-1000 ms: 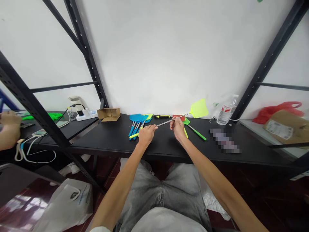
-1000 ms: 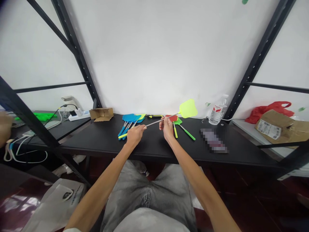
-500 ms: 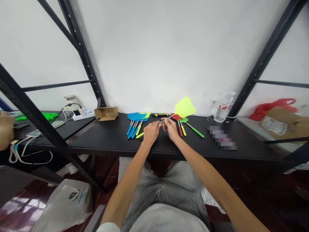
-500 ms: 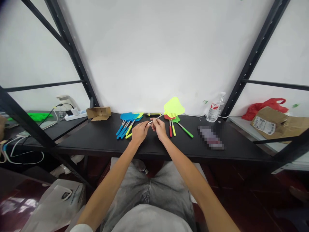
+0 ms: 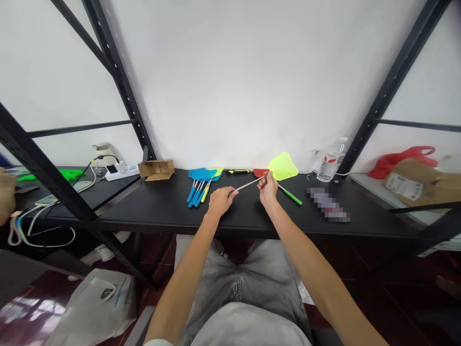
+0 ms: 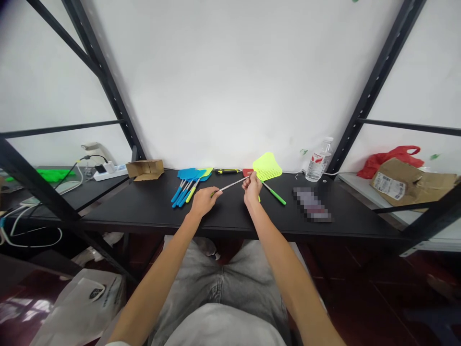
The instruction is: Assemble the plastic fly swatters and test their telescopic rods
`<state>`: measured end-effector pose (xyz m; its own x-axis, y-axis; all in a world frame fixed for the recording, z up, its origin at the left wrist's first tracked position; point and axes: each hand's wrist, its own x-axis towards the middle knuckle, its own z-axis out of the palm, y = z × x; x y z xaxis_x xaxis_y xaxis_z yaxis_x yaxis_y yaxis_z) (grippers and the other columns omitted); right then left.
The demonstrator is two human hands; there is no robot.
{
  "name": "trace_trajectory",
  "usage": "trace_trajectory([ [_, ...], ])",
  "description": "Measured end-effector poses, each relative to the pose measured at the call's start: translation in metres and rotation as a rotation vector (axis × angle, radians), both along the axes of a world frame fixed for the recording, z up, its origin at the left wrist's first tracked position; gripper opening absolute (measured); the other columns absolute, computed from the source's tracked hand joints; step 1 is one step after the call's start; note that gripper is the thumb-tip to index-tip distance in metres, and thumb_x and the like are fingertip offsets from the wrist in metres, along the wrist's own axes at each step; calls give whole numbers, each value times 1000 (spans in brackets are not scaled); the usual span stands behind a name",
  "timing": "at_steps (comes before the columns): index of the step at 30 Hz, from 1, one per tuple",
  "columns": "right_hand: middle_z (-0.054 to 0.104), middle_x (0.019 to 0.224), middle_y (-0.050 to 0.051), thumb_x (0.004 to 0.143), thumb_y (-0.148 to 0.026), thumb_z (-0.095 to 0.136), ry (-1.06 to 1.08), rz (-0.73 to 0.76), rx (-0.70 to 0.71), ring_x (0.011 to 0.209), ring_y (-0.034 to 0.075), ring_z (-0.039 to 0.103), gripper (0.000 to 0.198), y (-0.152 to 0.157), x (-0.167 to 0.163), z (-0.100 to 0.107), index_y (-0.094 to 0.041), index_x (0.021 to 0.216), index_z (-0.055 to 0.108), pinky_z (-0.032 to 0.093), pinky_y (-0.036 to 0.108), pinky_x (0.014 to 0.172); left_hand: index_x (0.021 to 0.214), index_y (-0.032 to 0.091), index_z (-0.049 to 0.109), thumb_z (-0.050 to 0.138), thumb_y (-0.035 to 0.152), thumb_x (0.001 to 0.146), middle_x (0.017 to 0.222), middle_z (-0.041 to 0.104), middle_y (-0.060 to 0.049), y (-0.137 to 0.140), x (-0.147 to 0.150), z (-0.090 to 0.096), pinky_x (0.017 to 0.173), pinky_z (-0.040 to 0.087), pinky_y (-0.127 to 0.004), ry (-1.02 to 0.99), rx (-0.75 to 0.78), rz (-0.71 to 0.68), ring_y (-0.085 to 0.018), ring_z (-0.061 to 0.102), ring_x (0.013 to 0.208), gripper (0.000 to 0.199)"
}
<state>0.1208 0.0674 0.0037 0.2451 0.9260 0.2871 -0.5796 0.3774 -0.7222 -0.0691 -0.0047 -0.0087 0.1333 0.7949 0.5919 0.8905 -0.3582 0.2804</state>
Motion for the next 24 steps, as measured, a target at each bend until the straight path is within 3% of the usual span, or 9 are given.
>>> trace_trajectory([
  [5, 36, 54, -9, 79, -66, 66, -101, 106, 32, 43, 7, 33, 45, -7, -12, -4, -22, 79, 54, 27, 20, 39, 94, 21, 73, 42, 43, 101, 86, 73, -7, 0, 5, 2, 70, 39, -27, -55, 20, -112, -20, 66, 80, 38],
  [10, 39, 54, -8, 79, -65, 67, -222, 230, 95, 46, 8, 36, 44, -19, -26, -6, -22, 84, 59, 29, 20, 40, 88, 19, 70, 38, 42, 103, 74, 67, -6, -1, 11, 3, 64, 35, -26, -111, 51, -121, -17, 61, 69, 43],
  [24, 43, 53, -7, 81, -61, 67, -349, 251, 121, 44, 7, 37, 41, -28, -32, -12, -21, 84, 64, 31, 19, 40, 84, 19, 69, 37, 40, 103, 69, 65, -4, 0, 15, 4, 62, 34, -26, -171, 67, -145, -16, 58, 65, 44],
])
